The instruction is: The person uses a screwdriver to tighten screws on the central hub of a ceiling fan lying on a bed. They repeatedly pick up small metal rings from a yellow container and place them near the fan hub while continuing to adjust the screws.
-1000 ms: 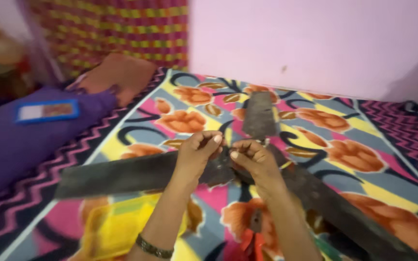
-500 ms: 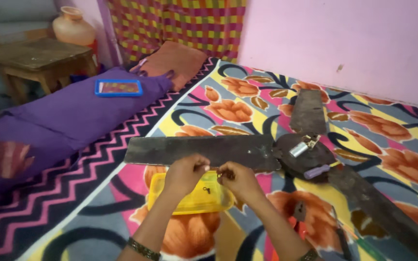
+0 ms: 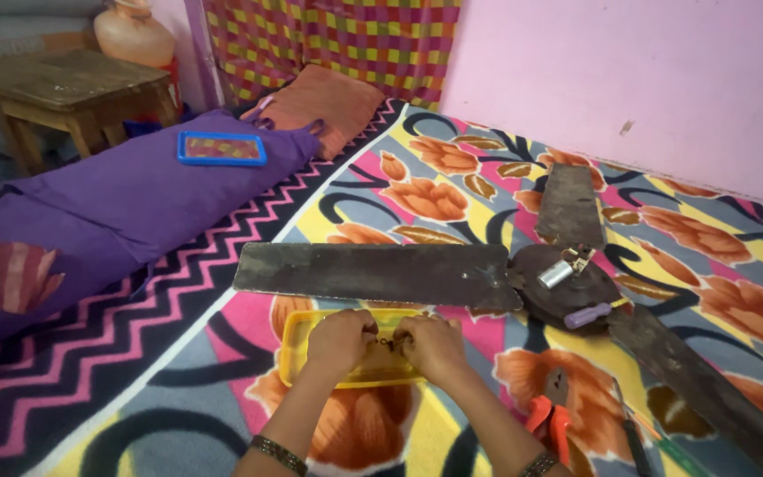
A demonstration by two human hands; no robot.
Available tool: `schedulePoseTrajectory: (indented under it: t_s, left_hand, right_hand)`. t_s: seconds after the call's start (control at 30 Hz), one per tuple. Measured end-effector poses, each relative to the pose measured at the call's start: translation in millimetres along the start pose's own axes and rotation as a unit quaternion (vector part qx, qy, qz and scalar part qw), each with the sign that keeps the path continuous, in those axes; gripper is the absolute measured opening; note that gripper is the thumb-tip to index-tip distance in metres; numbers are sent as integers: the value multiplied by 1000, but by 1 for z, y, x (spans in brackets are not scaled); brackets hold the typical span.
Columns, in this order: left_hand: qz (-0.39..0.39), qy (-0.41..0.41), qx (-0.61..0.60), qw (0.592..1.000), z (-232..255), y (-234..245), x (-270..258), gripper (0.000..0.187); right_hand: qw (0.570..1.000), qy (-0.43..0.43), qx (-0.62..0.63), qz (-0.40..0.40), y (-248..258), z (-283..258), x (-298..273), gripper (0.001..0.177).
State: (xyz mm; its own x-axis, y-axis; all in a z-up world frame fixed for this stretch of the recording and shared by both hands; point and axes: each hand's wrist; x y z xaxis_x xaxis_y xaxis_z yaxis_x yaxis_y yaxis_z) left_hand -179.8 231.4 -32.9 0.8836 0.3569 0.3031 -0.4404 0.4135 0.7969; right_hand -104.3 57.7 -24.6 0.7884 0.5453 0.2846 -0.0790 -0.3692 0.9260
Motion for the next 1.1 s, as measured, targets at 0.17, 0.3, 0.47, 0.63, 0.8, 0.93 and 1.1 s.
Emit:
schedulePoseTrajectory:
  t_s: [0.17,0.3,0.47,0.63,0.8,0.93,1.1]
  left_hand:
    - [11,-9,-14,1000,-9,1,5,10]
    - [17,-14,-25,999,-13,1,3,11]
    - [-18,-22,11,1000,1,5,-2,14]
    - [-38,-31,16,999,7,14,-7,19]
    - [-9,-30,-28,999,3,13,-5,17]
    - [1,-25,-31,999,-1,8,-1,18]
    - [36,-42,-34,998,0,5,-1,17]
  right_hand:
    - [999,-30,20,-14,-1,4,4,15]
    - [996,-10,82,38,3,10,6,17]
    - [998,-12,59,27,12,19,9,19]
    - [989,-3,136,56,21,19,5,19]
    - [983,-8,170,66,33,18,3,19]
    - [980,-14,188,56,41,21,2,19]
    - [979,-11,195,62,49,34,2,19]
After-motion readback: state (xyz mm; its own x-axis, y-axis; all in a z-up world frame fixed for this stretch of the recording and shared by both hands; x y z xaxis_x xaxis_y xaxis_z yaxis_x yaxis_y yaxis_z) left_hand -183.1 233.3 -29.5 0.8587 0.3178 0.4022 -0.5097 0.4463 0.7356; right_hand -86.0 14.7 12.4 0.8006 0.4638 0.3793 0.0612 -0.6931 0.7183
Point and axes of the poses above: each hand's wrist, its own x-axis towards the middle knuckle, its own y-axis out of the back of the hand, z = x × y, and after that the axes turned 10 degrees about z, right-handed
